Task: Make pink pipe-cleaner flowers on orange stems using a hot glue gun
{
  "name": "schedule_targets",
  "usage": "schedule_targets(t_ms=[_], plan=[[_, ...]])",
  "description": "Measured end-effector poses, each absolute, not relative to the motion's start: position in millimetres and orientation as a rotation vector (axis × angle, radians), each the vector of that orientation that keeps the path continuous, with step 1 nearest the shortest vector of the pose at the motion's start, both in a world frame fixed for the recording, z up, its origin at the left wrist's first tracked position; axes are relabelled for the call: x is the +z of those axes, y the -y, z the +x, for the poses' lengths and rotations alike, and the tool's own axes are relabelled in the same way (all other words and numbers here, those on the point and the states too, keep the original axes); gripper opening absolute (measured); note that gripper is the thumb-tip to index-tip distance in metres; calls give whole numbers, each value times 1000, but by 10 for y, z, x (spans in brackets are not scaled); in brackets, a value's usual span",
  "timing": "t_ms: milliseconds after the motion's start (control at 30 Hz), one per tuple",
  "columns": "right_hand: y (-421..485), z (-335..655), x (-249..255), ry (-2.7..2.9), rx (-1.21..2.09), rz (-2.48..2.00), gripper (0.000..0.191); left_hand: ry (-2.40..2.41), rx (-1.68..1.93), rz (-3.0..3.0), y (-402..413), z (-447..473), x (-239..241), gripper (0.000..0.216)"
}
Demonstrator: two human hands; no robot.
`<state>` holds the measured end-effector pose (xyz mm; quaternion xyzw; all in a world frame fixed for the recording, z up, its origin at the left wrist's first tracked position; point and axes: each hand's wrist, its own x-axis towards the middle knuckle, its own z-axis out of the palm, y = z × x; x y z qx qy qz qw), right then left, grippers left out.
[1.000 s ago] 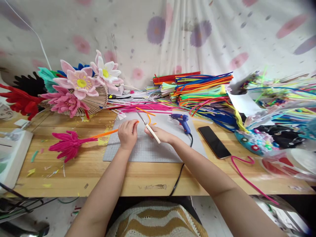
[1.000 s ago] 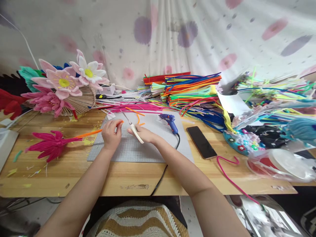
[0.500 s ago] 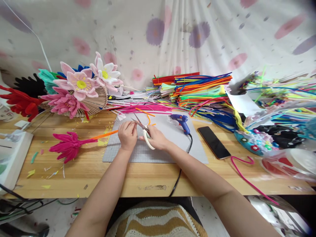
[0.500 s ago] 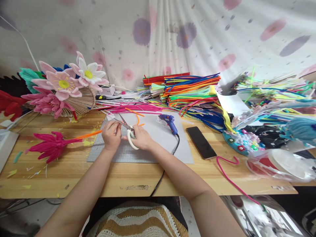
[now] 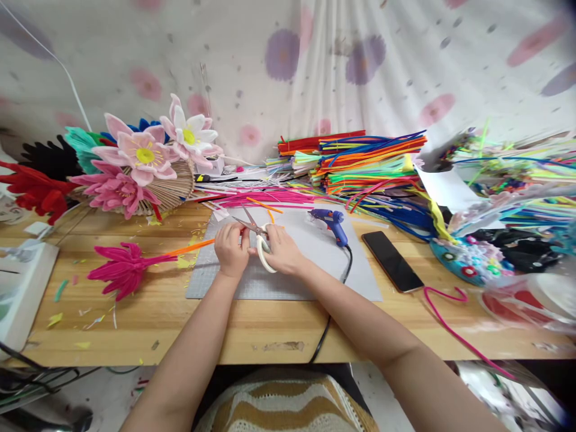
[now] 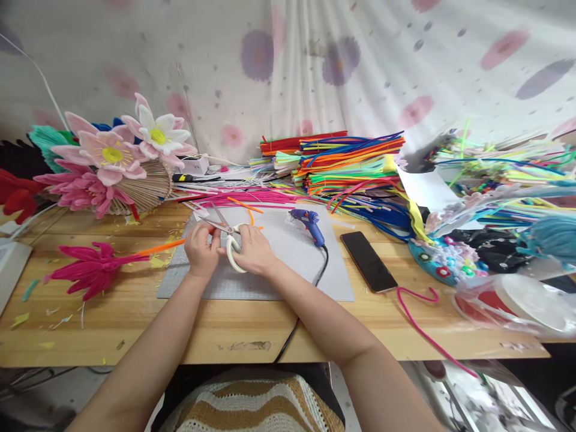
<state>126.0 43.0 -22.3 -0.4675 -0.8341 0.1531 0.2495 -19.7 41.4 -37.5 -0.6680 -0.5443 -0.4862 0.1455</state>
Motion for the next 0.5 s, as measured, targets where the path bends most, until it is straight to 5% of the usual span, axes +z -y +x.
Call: schedule_targets(t_ms=[500], plan=[[-457,1274,-210,2311,344,-1304,50,1630,-1365,-1960,-417,-193,-374,12]])
